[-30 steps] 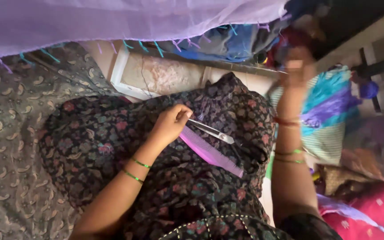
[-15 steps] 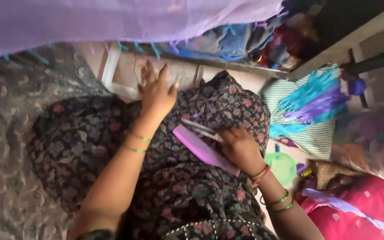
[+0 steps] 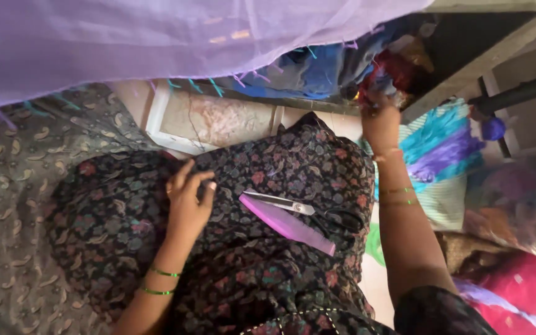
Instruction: Measuring, cutting, and sorting purple fabric strips for a handicraft project.
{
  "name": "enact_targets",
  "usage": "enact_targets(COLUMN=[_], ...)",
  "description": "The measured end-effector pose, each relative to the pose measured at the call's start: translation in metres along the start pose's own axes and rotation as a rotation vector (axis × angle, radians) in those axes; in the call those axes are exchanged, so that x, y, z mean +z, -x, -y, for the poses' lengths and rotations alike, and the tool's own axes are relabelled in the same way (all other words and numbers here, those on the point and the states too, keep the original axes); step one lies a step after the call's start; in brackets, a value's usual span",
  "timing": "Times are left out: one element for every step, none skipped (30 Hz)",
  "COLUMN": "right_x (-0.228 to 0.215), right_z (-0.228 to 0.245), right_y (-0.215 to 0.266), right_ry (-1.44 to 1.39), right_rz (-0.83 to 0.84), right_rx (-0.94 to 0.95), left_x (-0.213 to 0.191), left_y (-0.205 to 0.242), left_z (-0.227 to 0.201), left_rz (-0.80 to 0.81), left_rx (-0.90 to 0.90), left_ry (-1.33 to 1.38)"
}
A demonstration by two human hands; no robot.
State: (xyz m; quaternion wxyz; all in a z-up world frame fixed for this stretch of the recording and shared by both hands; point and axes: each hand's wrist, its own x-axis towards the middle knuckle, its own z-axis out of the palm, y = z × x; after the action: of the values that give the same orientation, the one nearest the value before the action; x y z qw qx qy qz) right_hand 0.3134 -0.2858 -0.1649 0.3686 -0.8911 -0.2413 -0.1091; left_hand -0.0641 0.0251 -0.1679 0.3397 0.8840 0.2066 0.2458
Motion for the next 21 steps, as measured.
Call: enact_targets(right_x=[0.014,0.031,0.034,0.036,0.039,0.035,0.032,0.026,0.025,0.023,0.021,0.017,0.014,0.010,-0.002,-0.011,-0.020,-0.037,-0.054,-0.071,-0.079], right_z=[-0.012,-0.023,-0.010,0.004,0.017,0.028,0.039,0.047,0.047,0.045,0.042,0.044,0.045,0.046,0.053,0.060,0.066,0.088,0.110,0.131,0.158], right_y=[-0.006,-0.017,-0.024,-0.028,-0.031,-0.033,-0.035,-0.031,-0.033,-0.032,-0.031,-0.030,-0.028,-0.025,-0.020,-0.016,-0.012,-0.002,0.009,0.018,0.029], right_ry=[0.104,0.203,0.191,0.351,0.512,0.505,0.553,0.606,0.605,0.612,0.619,0.621,0.627,0.635,0.640,0.609,0.576,0.578,0.453,0.328,0.331], right_rz=[-0.003,-0.011,-0.017,0.051,0.118,0.108,0.155,0.210,0.207,0.241,0.274,0.272,0.274,0.277,0.277,0.175,0.073,0.079,-0.027,-0.136,-0.135], right_rx=[-0.077,-0.158,-0.175,-0.204,-0.233,-0.247,-0.249,-0.245,-0.253,-0.258,-0.262,-0.261,-0.242,-0.221,-0.217,-0.239,-0.260,-0.260,-0.258,-0.255,-0.255], left_x=[0.000,0.000,0.001,0.002,0.003,0.003,0.003,0.004,0.006,0.008,0.011,0.010,0.009,0.009,0.007,0.005,0.003,0.004,0.005,0.006,0.004], left_y=[0.003,0.004,0.004,0.007,0.009,0.008,0.006,0.009,0.010,0.013,0.016,0.015,0.015,0.015,0.014,0.013,0.011,0.012,0.012,0.011,0.003], left_z=[-0.002,-0.003,-0.004,-0.005,-0.005,-0.006,-0.006,-0.008,-0.004,-0.002,0.001,0.000,-0.001,-0.002,-0.006,-0.010,-0.013,-0.013,-0.014,-0.014,-0.025], left_rz=[0.008,0.010,-0.010,-0.009,-0.008,-0.026,-0.024,-0.014,-0.022,-0.011,0.000,0.001,0.003,0.009,0.012,0.015,0.018,0.020,0.049,0.077,0.079], left_rx=[0.004,0.010,0.013,0.020,0.028,0.032,0.034,0.033,0.032,0.023,0.014,0.016,0.010,0.002,0.004,0.001,-0.002,-0.007,-0.031,-0.050,-0.052], left_ry=[0.009,0.015,0.005,0.021,0.036,0.031,0.044,0.062,0.061,0.079,0.097,0.099,0.110,0.124,0.129,0.137,0.145,0.147,0.197,0.248,0.251])
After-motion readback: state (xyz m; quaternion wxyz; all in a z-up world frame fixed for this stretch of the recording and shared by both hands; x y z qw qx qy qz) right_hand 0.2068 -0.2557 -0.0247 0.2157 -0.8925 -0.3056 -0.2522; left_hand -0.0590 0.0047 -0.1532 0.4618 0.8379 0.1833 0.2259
